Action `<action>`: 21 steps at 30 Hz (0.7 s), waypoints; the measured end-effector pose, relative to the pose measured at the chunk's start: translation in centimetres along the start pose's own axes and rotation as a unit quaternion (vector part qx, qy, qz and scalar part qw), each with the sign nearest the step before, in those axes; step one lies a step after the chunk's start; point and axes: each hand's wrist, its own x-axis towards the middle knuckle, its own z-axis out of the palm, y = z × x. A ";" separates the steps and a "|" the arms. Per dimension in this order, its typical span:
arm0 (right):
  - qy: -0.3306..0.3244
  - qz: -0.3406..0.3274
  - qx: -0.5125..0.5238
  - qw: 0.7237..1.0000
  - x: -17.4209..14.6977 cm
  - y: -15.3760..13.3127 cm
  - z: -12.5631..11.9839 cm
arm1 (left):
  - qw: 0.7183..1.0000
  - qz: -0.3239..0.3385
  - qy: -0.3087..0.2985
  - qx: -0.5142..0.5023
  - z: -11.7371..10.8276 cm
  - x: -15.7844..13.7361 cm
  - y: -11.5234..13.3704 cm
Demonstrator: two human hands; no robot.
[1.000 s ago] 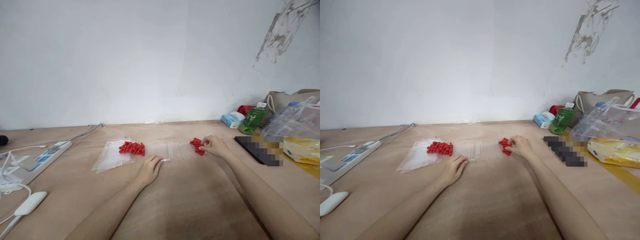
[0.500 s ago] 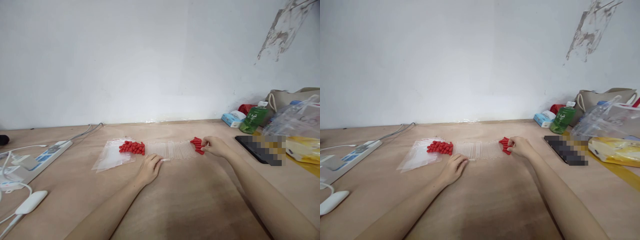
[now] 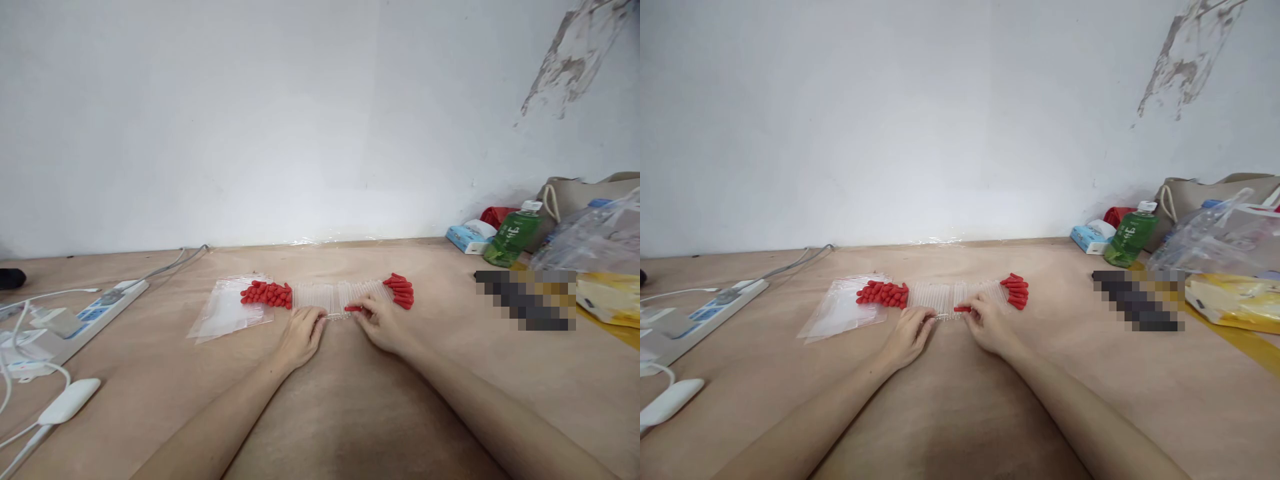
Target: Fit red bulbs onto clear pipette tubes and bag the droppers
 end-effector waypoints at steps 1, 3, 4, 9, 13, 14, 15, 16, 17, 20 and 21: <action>0.008 -0.001 0.016 1.000 -0.4 -0.2 0.8 | 1.000 0.002 0.002 -0.003 0.0 0.0 0.0; 0.024 0.008 0.037 0.999 -1.0 -0.2 1.7 | 1.000 0.004 0.004 -0.007 0.0 0.0 0.0; 0.033 0.013 0.043 0.998 -1.2 -0.2 1.8 | 1.000 0.005 0.004 -0.009 0.0 0.0 -0.1; 0.016 -0.006 0.062 0.998 -1.3 -0.2 1.5 | 1.000 0.010 -0.001 -0.016 0.1 -0.1 -0.1; 0.007 -0.005 0.069 0.998 -1.3 -0.3 1.6 | 1.000 0.023 -0.007 -0.011 0.1 -0.1 -0.1; 0.006 -0.002 0.070 0.998 -1.4 -0.3 1.7 | 1.000 0.028 -0.007 -0.008 0.1 -0.1 -0.1; 0.004 0.000 0.070 0.998 -1.4 -0.2 1.7 | 0.999 0.034 -0.008 -0.007 0.1 -0.1 -0.2; 0.001 0.001 0.069 0.998 -1.4 -0.2 1.8 | 0.999 0.039 -0.009 -0.009 0.1 -0.1 -0.2; -0.002 -0.001 0.066 0.998 -1.4 -0.1 1.8 | 0.999 0.043 -0.009 -0.014 0.2 -0.1 -0.2; -0.007 -0.017 0.059 0.998 -1.3 0.1 1.9 | 0.998 0.053 -0.008 -0.039 0.2 -0.2 -0.4; -0.008 -0.022 0.058 0.998 -1.3 0.1 1.9 | 0.997 0.057 -0.007 -0.046 0.3 -0.2 -0.5</action>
